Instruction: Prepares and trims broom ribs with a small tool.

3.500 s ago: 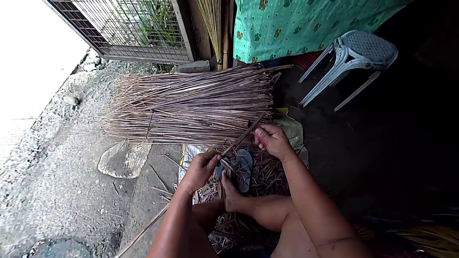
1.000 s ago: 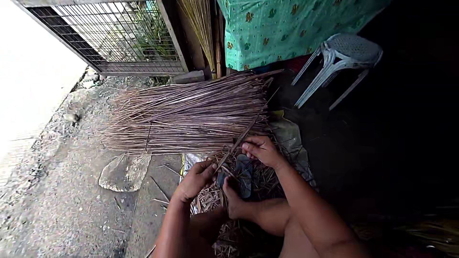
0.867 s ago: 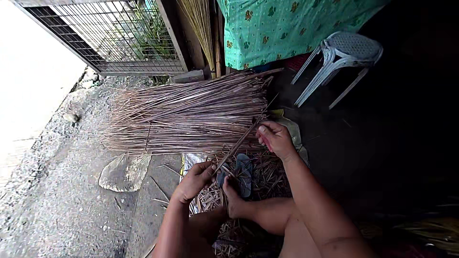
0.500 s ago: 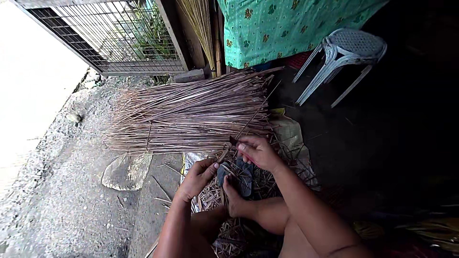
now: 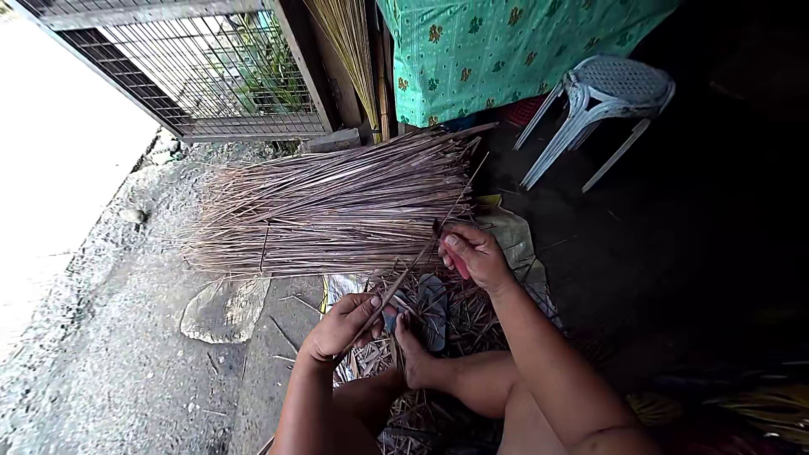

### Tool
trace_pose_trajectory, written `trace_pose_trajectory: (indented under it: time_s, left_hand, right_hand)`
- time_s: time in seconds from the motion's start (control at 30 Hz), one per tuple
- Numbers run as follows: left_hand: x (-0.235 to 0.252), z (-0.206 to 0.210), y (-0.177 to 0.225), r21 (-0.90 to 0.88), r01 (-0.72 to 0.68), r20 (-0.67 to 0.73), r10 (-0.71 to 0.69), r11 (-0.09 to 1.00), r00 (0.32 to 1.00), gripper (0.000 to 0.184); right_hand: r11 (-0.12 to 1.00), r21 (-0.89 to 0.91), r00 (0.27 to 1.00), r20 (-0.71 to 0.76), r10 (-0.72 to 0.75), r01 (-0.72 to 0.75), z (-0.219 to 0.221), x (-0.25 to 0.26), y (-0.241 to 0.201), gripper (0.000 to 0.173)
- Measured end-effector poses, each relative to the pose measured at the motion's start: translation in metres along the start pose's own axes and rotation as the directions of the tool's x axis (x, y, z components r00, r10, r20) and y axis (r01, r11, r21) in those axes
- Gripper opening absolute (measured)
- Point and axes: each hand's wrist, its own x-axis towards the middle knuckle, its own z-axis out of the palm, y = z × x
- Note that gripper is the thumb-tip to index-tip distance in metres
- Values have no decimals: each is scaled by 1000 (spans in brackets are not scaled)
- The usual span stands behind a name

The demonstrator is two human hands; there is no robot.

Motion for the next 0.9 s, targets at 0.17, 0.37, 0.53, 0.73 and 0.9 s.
trace_pose_trajectory:
  time_s: [0.17,0.37,0.53,0.73,0.9]
  left_hand:
    - [2,3,-1,54,36,-88,-31,998,996,43]
    - [10,4,-7,167,10,-232,29,986,972,29]
    - [12,6,-6,231,33,-282,34,972,959,27]
    - [9,6,-7,233,51,-256,11,971,967,26]
    - [11,7,-5,230,65,-264,-2,971,965,26]
  right_hand:
    - [991,131,941,-338,36,9,-16,8,-7,29]
    - [923,-130,921,97,376,-363,8,-5,-21,35]
    - [886,-215,886,134,443,-411,16,-5,-11,28]
    - [930,-178,940,-180,290,-321,-5,2,-11,28]
    - [949,98,891,-326,316,-300,-13,5,-12,32]
